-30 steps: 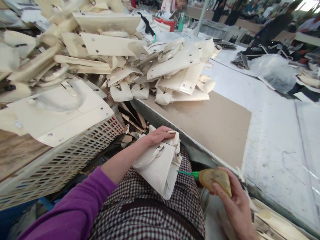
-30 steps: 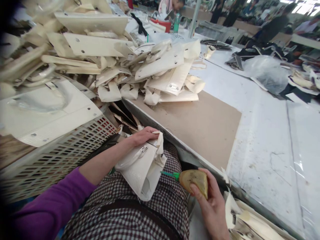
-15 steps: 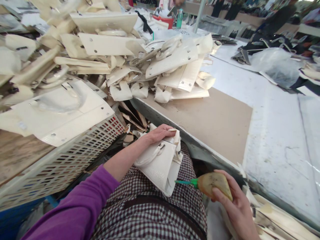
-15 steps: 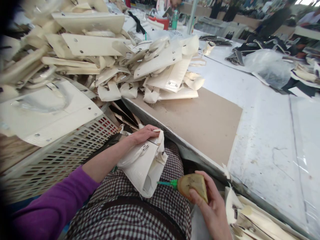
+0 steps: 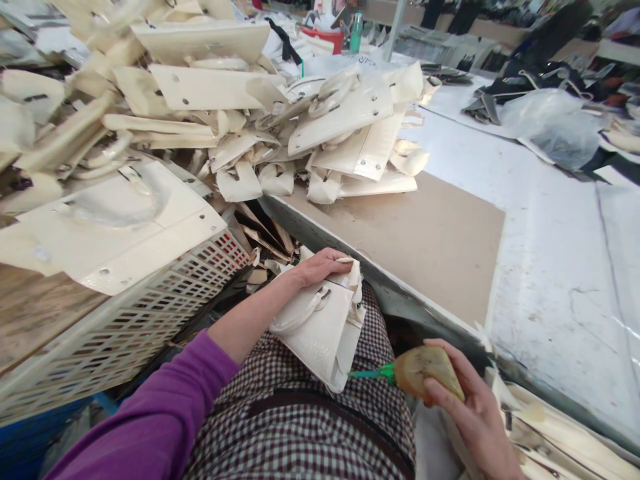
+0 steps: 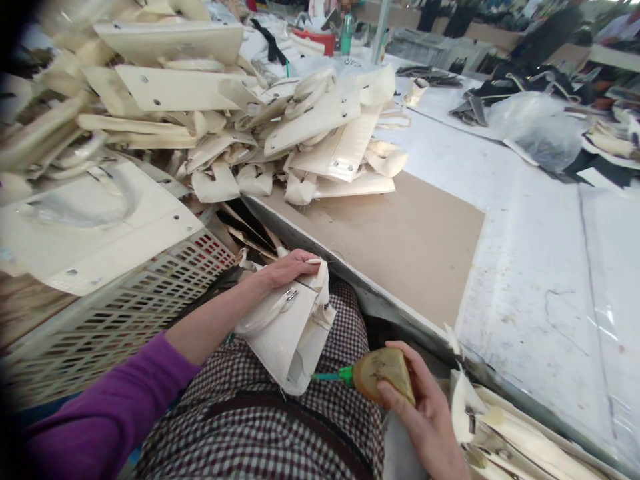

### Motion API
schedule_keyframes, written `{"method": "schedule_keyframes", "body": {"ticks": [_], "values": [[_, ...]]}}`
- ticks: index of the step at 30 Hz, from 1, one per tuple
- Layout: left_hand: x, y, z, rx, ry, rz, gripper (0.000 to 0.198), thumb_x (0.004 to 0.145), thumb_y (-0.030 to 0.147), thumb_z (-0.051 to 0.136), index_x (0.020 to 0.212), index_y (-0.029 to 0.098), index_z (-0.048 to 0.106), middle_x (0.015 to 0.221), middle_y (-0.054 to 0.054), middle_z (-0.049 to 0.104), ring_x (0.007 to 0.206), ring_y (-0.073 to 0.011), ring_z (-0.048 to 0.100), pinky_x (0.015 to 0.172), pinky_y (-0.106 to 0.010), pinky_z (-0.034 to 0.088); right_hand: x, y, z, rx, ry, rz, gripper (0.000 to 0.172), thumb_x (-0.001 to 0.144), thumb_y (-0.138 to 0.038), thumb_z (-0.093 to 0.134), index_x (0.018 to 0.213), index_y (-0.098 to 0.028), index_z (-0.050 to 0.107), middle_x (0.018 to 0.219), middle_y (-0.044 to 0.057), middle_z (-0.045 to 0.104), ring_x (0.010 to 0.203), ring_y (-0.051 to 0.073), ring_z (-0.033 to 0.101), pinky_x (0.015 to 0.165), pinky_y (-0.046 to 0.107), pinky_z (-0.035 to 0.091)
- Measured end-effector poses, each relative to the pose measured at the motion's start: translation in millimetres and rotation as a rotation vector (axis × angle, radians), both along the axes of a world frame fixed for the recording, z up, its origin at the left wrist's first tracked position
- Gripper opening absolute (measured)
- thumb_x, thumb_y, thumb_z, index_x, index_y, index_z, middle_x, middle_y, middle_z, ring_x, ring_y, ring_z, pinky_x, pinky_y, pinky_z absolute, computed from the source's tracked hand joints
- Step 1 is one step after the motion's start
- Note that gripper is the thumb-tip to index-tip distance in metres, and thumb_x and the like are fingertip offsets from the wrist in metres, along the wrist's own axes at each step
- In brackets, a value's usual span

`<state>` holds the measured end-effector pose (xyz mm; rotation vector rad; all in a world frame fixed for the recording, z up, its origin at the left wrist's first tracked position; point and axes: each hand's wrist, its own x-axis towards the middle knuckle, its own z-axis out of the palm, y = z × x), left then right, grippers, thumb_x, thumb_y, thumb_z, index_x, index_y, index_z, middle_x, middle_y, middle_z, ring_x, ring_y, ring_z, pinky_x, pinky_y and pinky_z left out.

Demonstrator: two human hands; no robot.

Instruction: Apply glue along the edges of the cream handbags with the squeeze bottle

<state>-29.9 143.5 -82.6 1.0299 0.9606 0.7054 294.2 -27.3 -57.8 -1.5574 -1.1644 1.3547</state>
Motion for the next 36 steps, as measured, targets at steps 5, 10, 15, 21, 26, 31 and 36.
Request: {"method": "schedule_keyframes", "body": {"ticks": [5,10,15,21,26,31,36], "values": [[0.7,0.9,-1.0,0.0,0.001,-0.003,0.044,0.063,0.05,0.088,0.071,0.012,0.067,0.061,0.002,0.056,0.053,-0.0092,0.042,0.051,-0.021,0.03,-0.1,12.6,-10.9,0.078,-0.038,-0.101,0.055,0.082,-0.048,0.087,0.128,-0.026,0.067,0.107,0.006,0.074,0.079,0.022,0.068,0.065,0.027,0.06],[0.3,1.4,-0.3,-0.001,-0.002,0.008,0.044,0.062,0.05,0.089,0.07,0.012,0.067,0.063,0.001,0.059,0.055,-0.0102,0.046,0.053,-0.021,0.033,-7.3,18.9,-17.1,0.111,-0.015,-0.178,0.056,0.08,-0.047,0.089,0.125,-0.024,0.066,0.108,0.008,0.074,0.086,0.026,0.069,0.062,0.03,0.062],[0.8,0.5,1.3,-0.007,-0.011,0.006,0.044,0.061,0.05,0.09,0.069,0.013,0.068,0.064,0.0,0.06,0.056,-0.0108,0.048,0.056,-0.023,0.037,-0.9,14.6,-20.2,0.045,0.021,-0.118,0.057,0.081,-0.045,0.088,0.129,-0.025,0.065,0.112,0.008,0.073,0.087,0.026,0.069,0.066,0.031,0.061],[3.0,0.2,4.1,0.0,-0.016,-0.002,0.042,0.061,0.049,0.089,0.067,0.013,0.068,0.064,0.0,0.06,0.056,-0.0111,0.048,0.055,-0.023,0.036,0.3,-1.8,-14.4,-0.015,0.03,-0.046,0.056,0.08,-0.045,0.088,0.13,-0.025,0.07,0.113,0.008,0.075,0.095,0.028,0.071,0.07,0.029,0.059],[2.5,0.5,2.1,0.016,-0.002,0.0,0.042,0.062,0.049,0.088,0.067,0.013,0.066,0.063,0.001,0.057,0.055,-0.0101,0.044,0.053,-0.022,0.032,-10.4,-8.5,-4.9,-0.031,0.032,-0.111,0.055,0.08,-0.049,0.087,0.127,-0.026,0.072,0.113,0.006,0.075,0.097,0.028,0.07,0.075,0.029,0.058],[-0.1,1.2,-4.3,0.03,0.024,0.018,0.042,0.064,0.05,0.087,0.071,0.013,0.068,0.066,0.001,0.058,0.057,-0.0105,0.045,0.054,-0.022,0.034,-15.9,-6.2,-4.7,0.001,-0.001,-0.162,0.053,0.083,-0.05,0.085,0.127,-0.025,0.069,0.118,0.006,0.074,0.103,0.029,0.068,0.08,0.032,0.057],[0.4,1.2,-4.2,0.035,0.039,0.01,0.044,0.064,0.052,0.087,0.072,0.012,0.07,0.066,0.0,0.059,0.058,-0.0111,0.046,0.055,-0.023,0.036,-16.6,-10.6,-0.1,-0.056,0.026,-0.082,0.053,0.079,-0.049,0.086,0.123,-0.024,0.072,0.112,0.007,0.075,0.098,0.03,0.07,0.077,0.032,0.059]]}}
